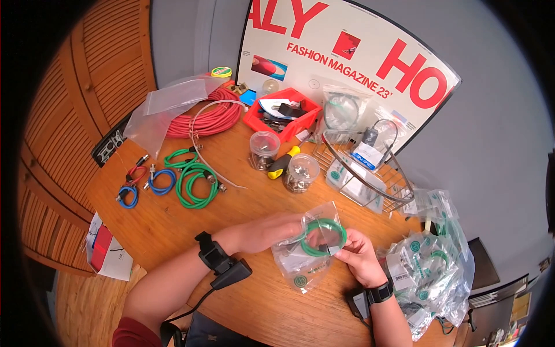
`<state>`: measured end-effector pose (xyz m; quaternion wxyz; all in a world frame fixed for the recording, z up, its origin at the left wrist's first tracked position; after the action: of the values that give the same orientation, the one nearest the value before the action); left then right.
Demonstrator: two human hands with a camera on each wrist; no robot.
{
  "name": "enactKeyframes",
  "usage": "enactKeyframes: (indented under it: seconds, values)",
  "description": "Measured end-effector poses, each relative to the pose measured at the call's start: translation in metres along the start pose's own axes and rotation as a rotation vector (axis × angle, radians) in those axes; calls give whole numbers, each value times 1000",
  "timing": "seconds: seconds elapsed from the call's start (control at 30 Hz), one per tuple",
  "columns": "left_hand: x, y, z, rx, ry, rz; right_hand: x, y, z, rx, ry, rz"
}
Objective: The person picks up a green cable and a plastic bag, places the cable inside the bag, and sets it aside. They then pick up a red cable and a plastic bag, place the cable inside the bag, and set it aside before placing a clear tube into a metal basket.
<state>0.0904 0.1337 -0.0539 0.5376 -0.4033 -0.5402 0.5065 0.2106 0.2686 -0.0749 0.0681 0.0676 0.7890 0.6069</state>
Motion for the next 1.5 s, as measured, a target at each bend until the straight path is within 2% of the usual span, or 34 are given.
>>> enactKeyframes:
  seconds: [0.33,0.53,0.6,0.7,0.83,0.9,1.03,1.1,1.23,1.3,1.4,1.5]
  values:
    - [-3,-13,1,195,14,-73,-1,-1,3,-38,-38,-34]
    - [-2,-8,3,270,28,-26,0,-3,5,-41,-66,7]
    - [-3,-12,3,242,42,60,0,-3,6,-37,-74,24]
    - [-5,-17,4,336,-16,22,0,-2,6,-30,-69,28]
    - [-4,-4,6,367,-2,2,-1,-4,5,-37,-13,9]
    - [-1,3,5,62,-4,63,-1,-2,0,-45,1,-3]
    - [1,14,7,-86,-100,118,3,7,-16,-106,2,20]
    - [0,10,5,-441,-129,183,4,5,-10,-104,-68,44]
    - [1,16,5,-522,-145,163,4,3,-6,-95,-105,48]
    - [6,1,0,-318,-51,67,5,1,-5,-115,-88,59]
    - [5,-5,2,-266,-21,14,5,1,-5,-138,-96,37]
    - [6,4,10,-230,-107,17,5,3,-7,-149,-110,48]
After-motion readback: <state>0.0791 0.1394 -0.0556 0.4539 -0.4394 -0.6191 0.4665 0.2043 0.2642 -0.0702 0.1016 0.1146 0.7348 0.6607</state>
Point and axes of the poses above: each hand's wrist, its own x-axis towards the middle knuckle, its own z-axis out of the back of the hand, y = z × x, the point moved 7 cm from there along x, towards the middle knuckle, and after that the axes turned 4 degrees about -y, right-handed, at the moved point
